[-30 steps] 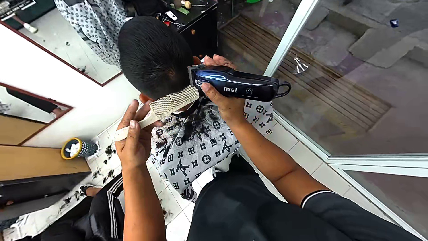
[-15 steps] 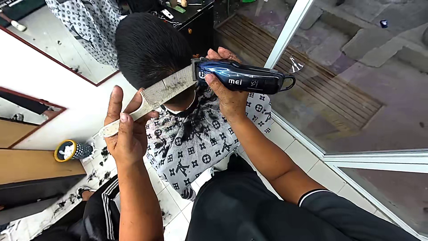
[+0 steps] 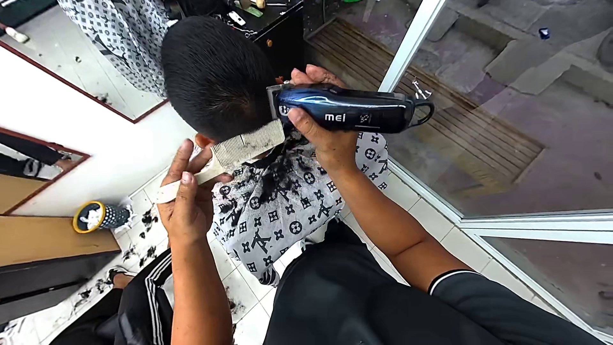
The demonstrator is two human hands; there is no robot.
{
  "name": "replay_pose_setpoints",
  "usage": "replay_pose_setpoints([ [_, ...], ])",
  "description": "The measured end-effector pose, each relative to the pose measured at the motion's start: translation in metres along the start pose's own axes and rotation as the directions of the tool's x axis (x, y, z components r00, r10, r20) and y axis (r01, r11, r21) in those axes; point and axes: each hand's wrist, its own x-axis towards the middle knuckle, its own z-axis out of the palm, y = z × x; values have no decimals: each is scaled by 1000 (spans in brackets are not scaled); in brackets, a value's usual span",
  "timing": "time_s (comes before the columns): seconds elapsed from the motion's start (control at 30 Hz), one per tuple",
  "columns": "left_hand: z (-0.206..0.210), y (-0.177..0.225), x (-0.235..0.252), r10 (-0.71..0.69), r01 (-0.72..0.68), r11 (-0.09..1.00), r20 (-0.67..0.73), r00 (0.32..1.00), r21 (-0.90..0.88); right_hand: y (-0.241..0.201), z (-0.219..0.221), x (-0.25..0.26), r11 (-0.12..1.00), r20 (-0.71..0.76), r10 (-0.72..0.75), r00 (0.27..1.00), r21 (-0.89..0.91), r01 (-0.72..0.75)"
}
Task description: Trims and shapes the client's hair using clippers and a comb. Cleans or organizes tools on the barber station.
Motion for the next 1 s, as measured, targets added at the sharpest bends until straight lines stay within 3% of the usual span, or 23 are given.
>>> replay_pose_setpoints([
  [0.3, 11, 11, 19, 94, -96, 995, -38, 995, -30, 2, 3, 4, 999, -87, 34, 996, 21, -32],
  [0.57, 1, 10, 11, 59, -59, 998, 5, 998, -29, -10, 23, -3, 999, 125, -28, 992, -30, 32],
  [0.7, -5, 12, 11, -3, 3, 1000, -13, 1000, -1, -8, 9, 11, 1000, 1, 8, 1000, -19, -8],
  [0.87, 8, 11, 31, 156, -156, 984, -11, 988, -85, -5, 8, 16, 999, -49, 26, 998, -33, -28],
  [1.0, 10, 12, 35, 183, -182, 979, 2, 983, -93, -6, 14, 16, 1000, -53, 15, 999, -25, -16],
])
